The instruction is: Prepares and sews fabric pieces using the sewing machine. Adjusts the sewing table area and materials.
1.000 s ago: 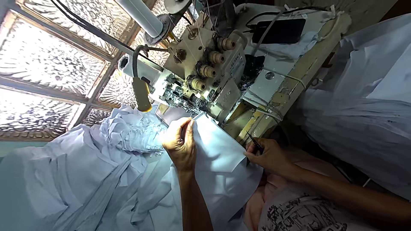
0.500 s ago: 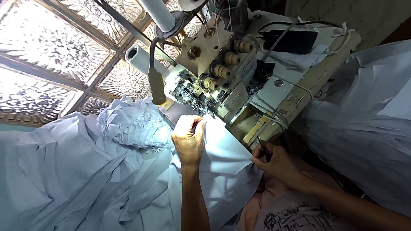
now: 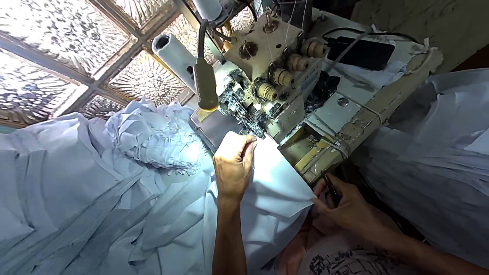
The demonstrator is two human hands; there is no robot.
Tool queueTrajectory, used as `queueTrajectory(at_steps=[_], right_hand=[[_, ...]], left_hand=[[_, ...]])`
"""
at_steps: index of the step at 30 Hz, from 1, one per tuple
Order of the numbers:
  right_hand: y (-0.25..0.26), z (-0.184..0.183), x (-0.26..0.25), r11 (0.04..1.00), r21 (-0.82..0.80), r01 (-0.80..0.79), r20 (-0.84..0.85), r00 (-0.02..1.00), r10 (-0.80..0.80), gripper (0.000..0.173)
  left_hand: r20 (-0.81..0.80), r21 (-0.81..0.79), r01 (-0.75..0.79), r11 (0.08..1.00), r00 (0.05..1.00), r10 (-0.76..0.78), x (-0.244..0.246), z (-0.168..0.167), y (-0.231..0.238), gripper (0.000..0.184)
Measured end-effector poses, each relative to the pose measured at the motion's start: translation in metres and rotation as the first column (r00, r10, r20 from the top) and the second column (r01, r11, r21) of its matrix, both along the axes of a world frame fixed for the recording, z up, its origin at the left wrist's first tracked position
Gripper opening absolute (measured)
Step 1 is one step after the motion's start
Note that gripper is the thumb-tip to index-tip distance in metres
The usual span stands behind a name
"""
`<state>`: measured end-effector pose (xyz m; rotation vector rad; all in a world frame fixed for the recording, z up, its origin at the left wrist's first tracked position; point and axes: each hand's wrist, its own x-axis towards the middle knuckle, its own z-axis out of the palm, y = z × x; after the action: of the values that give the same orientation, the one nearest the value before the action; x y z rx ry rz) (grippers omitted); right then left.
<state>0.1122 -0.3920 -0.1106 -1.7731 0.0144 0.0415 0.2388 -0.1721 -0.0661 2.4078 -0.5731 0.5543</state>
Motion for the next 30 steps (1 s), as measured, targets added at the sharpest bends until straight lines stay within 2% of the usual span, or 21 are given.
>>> queueTrajectory(at_steps=[5,8,11,13,17,19,22,26,30], right_hand=[[0.000,0.002,0.006,1.000,-0.009,-0.001,0.046,0.999,0.001,0.014],[0.001,0.004,0.008,0.999,-0.042,-0.015,0.065,0.998,0.018,0.013],[0.003,0.004,0.020,0.995,-0.095,-0.020,0.117,0.993,0.031,0.014],[0.008,0.004,0.032,0.992,-0.126,0.007,0.180,0.983,0.016,0.015],[0.019,0.004,0.054,0.976,-0.210,0.053,0.324,0.946,0.019,0.016],[0.025,0.002,0.064,0.958,-0.263,0.110,0.448,0.894,0.020,0.017],[0.031,0.005,0.078,0.921,-0.362,0.146,0.591,0.800,0.105,0.026],[0.041,0.018,0.089,0.812,-0.543,0.214,0.611,0.764,0.206,0.026],[0.044,0.026,0.092,0.757,-0.617,0.216,0.576,0.779,0.248,0.025]], left_hand=[[-0.019,0.021,-0.037,0.999,0.999,0.038,0.007,0.003,-0.002,0.011],[0.044,0.102,-0.094,0.990,0.995,0.090,0.004,0.005,-0.003,0.012],[0.170,0.212,-0.196,0.957,0.972,0.161,-0.019,0.011,-0.008,0.016],[0.206,0.232,-0.255,0.939,0.956,0.209,-0.046,0.014,-0.018,0.019],[0.073,0.232,-0.246,0.941,0.969,0.235,-0.082,0.008,-0.033,0.029],[0.049,0.245,-0.249,0.937,0.969,0.244,-0.076,-0.001,-0.030,0.033],[0.031,0.267,-0.278,0.923,0.959,0.280,-0.054,-0.002,-0.019,0.034],[0.000,0.236,-0.303,0.923,0.950,0.312,-0.027,0.000,-0.005,0.032],[-0.093,0.136,-0.359,0.923,0.923,0.373,-0.007,-0.003,0.012,0.029]])
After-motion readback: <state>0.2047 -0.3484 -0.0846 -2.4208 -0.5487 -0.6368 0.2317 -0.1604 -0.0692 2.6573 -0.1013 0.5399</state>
